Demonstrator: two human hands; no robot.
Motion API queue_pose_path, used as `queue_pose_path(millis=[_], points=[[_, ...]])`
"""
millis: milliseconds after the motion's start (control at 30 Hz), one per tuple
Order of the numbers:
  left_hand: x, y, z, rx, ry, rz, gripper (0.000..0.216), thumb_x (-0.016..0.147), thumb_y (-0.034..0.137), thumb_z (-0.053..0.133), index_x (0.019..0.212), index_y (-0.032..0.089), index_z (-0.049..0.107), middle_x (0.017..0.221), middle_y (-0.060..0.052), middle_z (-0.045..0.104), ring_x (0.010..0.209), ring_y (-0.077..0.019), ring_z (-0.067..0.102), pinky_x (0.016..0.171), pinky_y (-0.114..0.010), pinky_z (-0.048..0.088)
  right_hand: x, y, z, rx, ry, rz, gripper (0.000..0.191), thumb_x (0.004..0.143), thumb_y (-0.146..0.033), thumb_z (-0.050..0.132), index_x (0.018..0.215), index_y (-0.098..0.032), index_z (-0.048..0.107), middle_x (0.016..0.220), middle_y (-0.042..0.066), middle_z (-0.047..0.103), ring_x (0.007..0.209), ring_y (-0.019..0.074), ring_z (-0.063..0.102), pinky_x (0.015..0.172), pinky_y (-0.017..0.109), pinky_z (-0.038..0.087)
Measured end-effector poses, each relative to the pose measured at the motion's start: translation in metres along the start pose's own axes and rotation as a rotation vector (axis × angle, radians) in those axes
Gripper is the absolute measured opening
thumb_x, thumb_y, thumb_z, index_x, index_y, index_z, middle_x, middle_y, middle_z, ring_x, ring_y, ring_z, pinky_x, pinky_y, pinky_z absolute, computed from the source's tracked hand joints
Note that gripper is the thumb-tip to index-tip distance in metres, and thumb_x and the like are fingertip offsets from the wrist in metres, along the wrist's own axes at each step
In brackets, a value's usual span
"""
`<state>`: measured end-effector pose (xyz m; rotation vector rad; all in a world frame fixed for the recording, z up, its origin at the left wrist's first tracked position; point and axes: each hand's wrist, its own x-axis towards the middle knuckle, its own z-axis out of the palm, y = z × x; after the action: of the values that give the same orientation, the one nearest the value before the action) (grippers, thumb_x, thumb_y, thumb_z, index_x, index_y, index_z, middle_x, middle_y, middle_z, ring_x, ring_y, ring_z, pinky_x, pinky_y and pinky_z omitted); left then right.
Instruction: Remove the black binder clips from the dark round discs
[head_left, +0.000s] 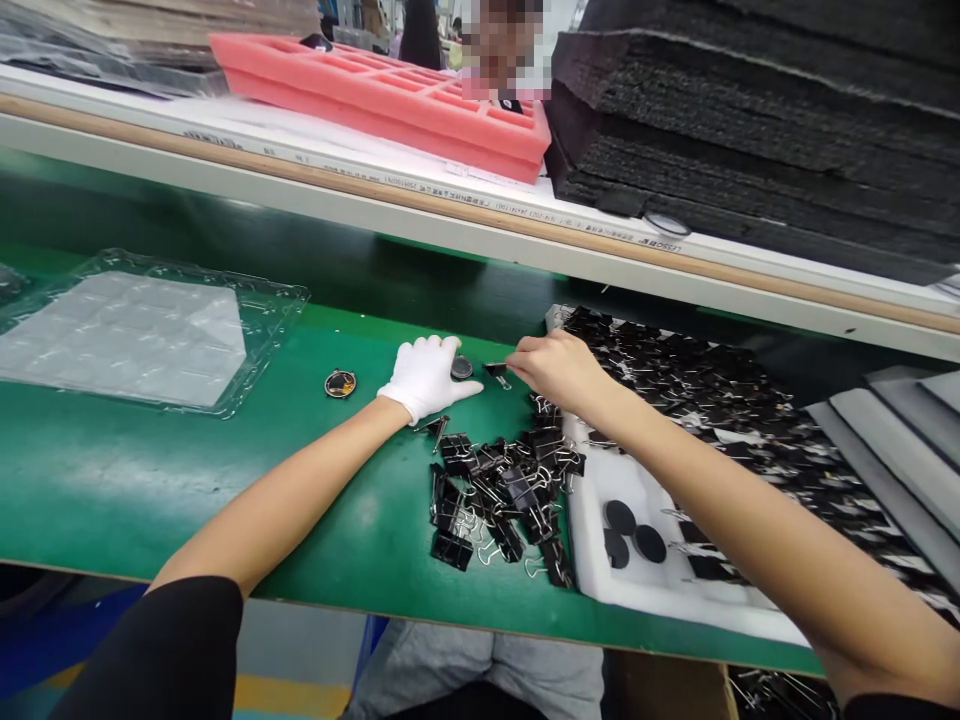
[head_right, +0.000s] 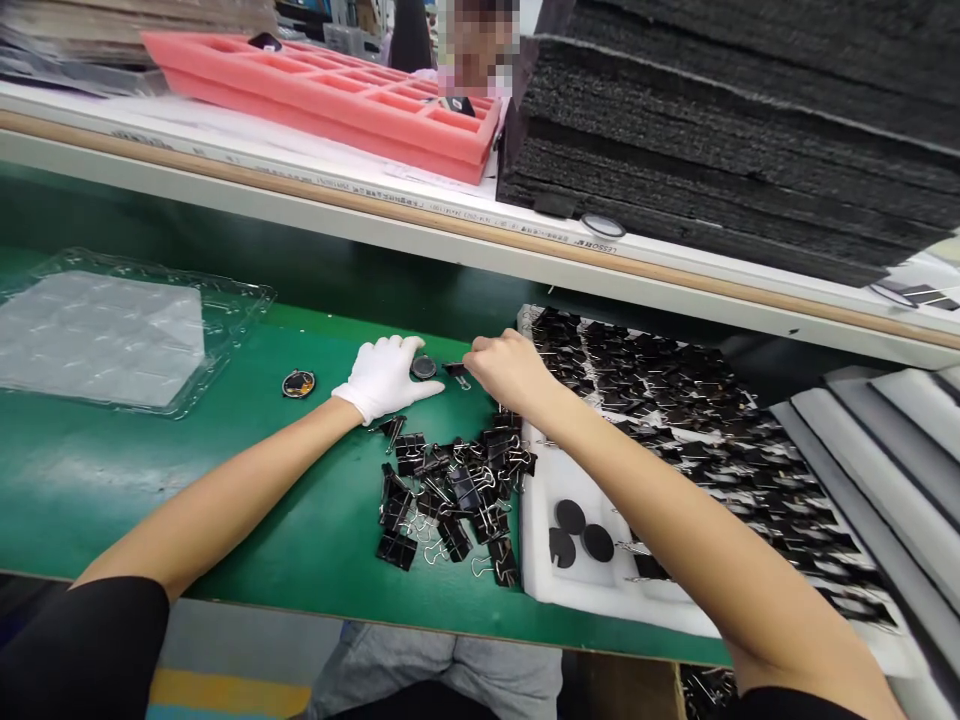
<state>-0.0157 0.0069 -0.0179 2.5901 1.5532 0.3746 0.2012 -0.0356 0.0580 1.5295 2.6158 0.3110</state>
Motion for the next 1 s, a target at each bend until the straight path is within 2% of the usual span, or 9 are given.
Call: queue_pose_path(millis=[100, 200, 300, 467, 533, 633, 700, 767, 1000], points=[[0.004, -0.011, -0.004, 0.004, -0.103, 0.163, 0.077, 0.089, 0.071, 0.057, 0.154, 0.032, 0.045, 0.124, -0.013, 0.066, 0.114, -0.037, 0.059, 0.091, -0.044, 0.042, 0.001, 0.019, 0.018, -0.057, 0.056, -0.188, 0.031, 0.098, -0.006, 0.05, 0.098, -0.019, 0.079, 0.108, 0.012, 0.074, 0.089, 0.024, 0.066, 0.082, 0.039, 0.041], [0.008, -0.02, -0.007, -0.04, -0.183, 0.257, 0.061, 0.091, 0.066, 0.056, 0.141, 0.031, 0.058, 0.12, -0.009, 0.069, 0.112, -0.034, 0.06, 0.092, -0.043, 0.042, 0.002, 0.027, 0.035, -0.006, 0.089, -0.267, 0.032, 0.101, -0.008, 0.049, 0.104, -0.019, 0.079, 0.11, 0.013, 0.074, 0.094, 0.025, 0.065, 0.082, 0.038, 0.041], [0.008, -0.02, -0.006, -0.043, -0.128, 0.207, 0.054, 0.089, 0.066, 0.059, 0.122, 0.024, 0.067, 0.111, -0.01, 0.07, 0.108, -0.0335, 0.06, 0.093, -0.044, 0.042, 0.003, 0.028, 0.044, 0.08, 0.094, -0.271, 0.033, 0.104, -0.015, 0.047, 0.109, -0.02, 0.078, 0.112, 0.014, 0.073, 0.094, 0.0259, 0.066, 0.08, 0.039, 0.043], [0.006, -0.014, -0.003, -0.039, -0.099, 0.178, 0.056, 0.09, 0.065, 0.061, 0.131, 0.027, 0.066, 0.125, -0.012, 0.064, 0.117, -0.0351, 0.055, 0.096, -0.046, 0.041, 0.009, 0.026, 0.038, 0.237, 0.124, -0.292, 0.027, 0.102, -0.031, 0.053, 0.112, -0.022, 0.076, 0.129, 0.014, 0.067, 0.118, 0.0335, 0.06, 0.093, 0.048, 0.045], [0.007, -0.015, -0.002, -0.046, -0.119, 0.207, 0.051, 0.091, 0.063, 0.059, 0.126, 0.027, 0.068, 0.121, -0.011, 0.065, 0.115, -0.0337, 0.056, 0.095, -0.045, 0.042, 0.018, 0.021, 0.035, 0.322, 0.191, -0.185, 0.031, 0.101, -0.033, 0.051, 0.121, -0.022, 0.071, 0.142, 0.015, 0.059, 0.133, 0.0383, 0.049, 0.101, 0.055, 0.042], [0.009, -0.017, 0.0, -0.029, -0.105, 0.249, 0.052, 0.092, 0.064, 0.059, 0.123, 0.024, 0.07, 0.116, -0.011, 0.066, 0.111, -0.033, 0.058, 0.092, -0.043, 0.044, 0.043, 0.008, 0.036, 0.53, 0.251, 0.24, 0.038, 0.102, -0.032, 0.038, 0.13, -0.024, 0.062, 0.142, 0.016, 0.058, 0.131, 0.0393, 0.047, 0.104, 0.061, 0.041], [0.01, -0.018, 0.001, -0.021, -0.093, 0.273, 0.053, 0.092, 0.064, 0.06, 0.122, 0.022, 0.07, 0.114, -0.012, 0.066, 0.109, -0.033, 0.059, 0.09, -0.043, 0.045, 0.063, -0.002, 0.042, 0.64, 0.194, 0.553, 0.04, 0.104, -0.038, 0.033, 0.13, -0.024, 0.06, 0.137, 0.018, 0.059, 0.128, 0.041, 0.049, 0.105, 0.066, 0.039], [0.01, -0.018, 0.003, -0.016, -0.087, 0.281, 0.054, 0.092, 0.064, 0.06, 0.121, 0.02, 0.07, 0.112, -0.013, 0.066, 0.108, -0.0332, 0.059, 0.089, -0.042, 0.045, 0.079, -0.012, 0.051, 0.673, 0.108, 0.735, 0.044, 0.104, -0.047, 0.031, 0.126, -0.022, 0.061, 0.136, 0.021, 0.058, 0.131, 0.0435, 0.047, 0.107, 0.071, 0.035], [0.009, -0.015, 0.0, 0.01, -0.125, 0.267, 0.052, 0.095, 0.064, 0.057, 0.118, 0.019, 0.069, 0.113, -0.014, 0.065, 0.109, -0.033, 0.059, 0.089, -0.042, 0.044, 0.085, -0.017, 0.092, 0.675, 0.049, 0.748, 0.06, 0.103, -0.062, 0.017, 0.128, -0.025, 0.056, 0.151, 0.019, 0.045, 0.146, 0.0419, 0.031, 0.115, 0.075, 0.025]])
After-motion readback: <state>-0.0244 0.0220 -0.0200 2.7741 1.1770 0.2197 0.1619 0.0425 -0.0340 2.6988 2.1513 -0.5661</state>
